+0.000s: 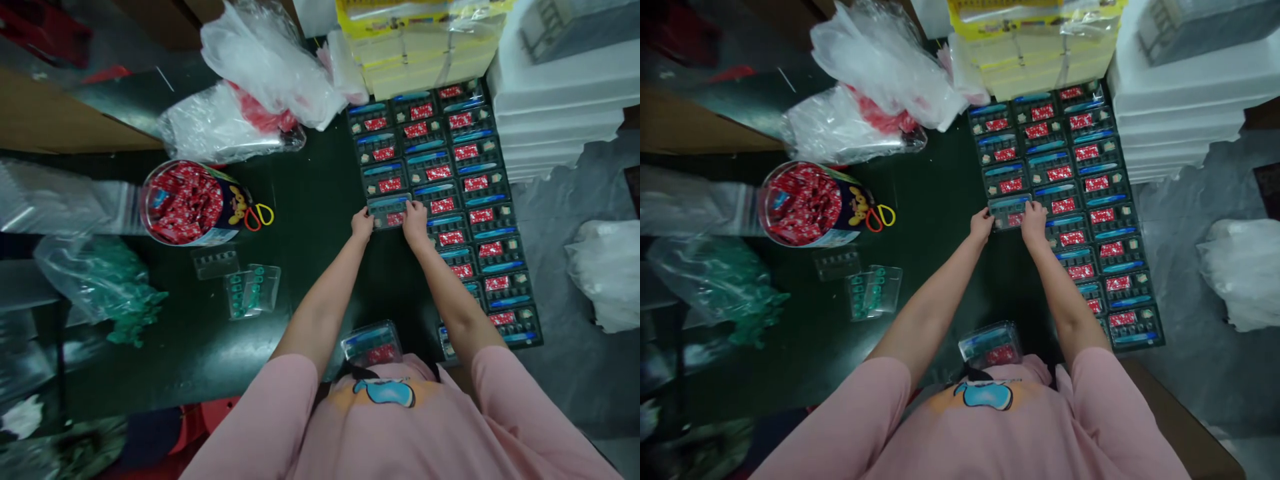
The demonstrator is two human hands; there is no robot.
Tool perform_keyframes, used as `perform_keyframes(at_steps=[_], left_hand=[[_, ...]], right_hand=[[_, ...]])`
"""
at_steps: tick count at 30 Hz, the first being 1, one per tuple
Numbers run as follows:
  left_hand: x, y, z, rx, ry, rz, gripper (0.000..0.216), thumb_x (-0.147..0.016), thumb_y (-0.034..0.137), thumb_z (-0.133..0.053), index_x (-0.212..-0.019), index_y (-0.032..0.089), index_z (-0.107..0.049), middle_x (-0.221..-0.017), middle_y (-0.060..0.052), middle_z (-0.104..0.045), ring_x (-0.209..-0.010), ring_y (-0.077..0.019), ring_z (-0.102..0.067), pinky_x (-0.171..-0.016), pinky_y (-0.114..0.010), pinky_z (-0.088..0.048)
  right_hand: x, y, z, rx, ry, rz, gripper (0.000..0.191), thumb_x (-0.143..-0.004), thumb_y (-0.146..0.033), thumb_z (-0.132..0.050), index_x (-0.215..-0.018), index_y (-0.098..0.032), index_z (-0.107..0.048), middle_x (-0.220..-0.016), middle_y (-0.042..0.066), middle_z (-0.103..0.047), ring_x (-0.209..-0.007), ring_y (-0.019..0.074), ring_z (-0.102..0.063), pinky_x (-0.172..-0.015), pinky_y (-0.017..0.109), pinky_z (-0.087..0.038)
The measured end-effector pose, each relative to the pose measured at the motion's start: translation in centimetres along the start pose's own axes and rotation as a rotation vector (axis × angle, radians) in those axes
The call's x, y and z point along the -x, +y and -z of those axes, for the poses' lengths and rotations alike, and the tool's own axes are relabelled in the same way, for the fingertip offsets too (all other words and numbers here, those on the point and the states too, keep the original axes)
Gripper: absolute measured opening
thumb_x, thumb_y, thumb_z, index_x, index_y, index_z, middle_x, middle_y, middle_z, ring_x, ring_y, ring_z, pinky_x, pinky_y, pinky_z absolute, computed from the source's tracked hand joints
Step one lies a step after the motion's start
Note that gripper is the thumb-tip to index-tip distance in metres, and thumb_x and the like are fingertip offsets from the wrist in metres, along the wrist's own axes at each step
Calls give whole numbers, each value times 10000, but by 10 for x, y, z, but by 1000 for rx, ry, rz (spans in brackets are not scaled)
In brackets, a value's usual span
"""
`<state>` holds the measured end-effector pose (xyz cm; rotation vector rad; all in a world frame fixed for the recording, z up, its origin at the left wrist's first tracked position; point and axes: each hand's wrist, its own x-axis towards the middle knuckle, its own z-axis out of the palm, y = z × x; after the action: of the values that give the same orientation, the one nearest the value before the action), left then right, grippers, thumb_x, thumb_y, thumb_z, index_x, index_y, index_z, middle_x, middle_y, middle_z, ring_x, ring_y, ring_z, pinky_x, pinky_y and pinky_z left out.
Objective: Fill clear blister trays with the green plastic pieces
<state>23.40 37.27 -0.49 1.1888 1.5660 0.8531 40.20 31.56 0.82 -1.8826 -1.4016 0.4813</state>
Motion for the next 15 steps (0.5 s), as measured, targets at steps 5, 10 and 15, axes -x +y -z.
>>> perform_keyframes(at_steps=[5, 10, 15], left_hand=[[24, -17, 27, -243, 89, -11, 431, -711, 81, -623, -1132, 140, -697, -740, -33, -610, -728, -176, -574, -764, -295, -467], [83, -42, 68, -164, 103, 89, 427, -714, 110, -658, -1140, 133, -675, -830, -57, -640, -749, -165, -595, -765, -296, -492], [134, -45, 99, 193, 21, 330, 583, -695, 125, -715, -1263, 114, -583, -743, -15, -615, -615, -104, -556, -672, -264, -495]], right_hand=[[31, -14, -12, 80, -82, -14, 385, -878, -130, -459, -1223, -124, -630, -1231, 204, -532, -1153, 332, -427, -1021, 545, -369], [87, -23, -20, -139, -131, -86, 493, -855, -138, -497, -1346, -114, -530, -1221, 182, -529, -1095, 261, -529, -1024, 442, -427], [123, -26, -15, -353, -225, -305, 491, -853, -221, -525, -1316, -59, -546, -1122, 171, -631, -969, 236, -619, -981, 426, -471]])
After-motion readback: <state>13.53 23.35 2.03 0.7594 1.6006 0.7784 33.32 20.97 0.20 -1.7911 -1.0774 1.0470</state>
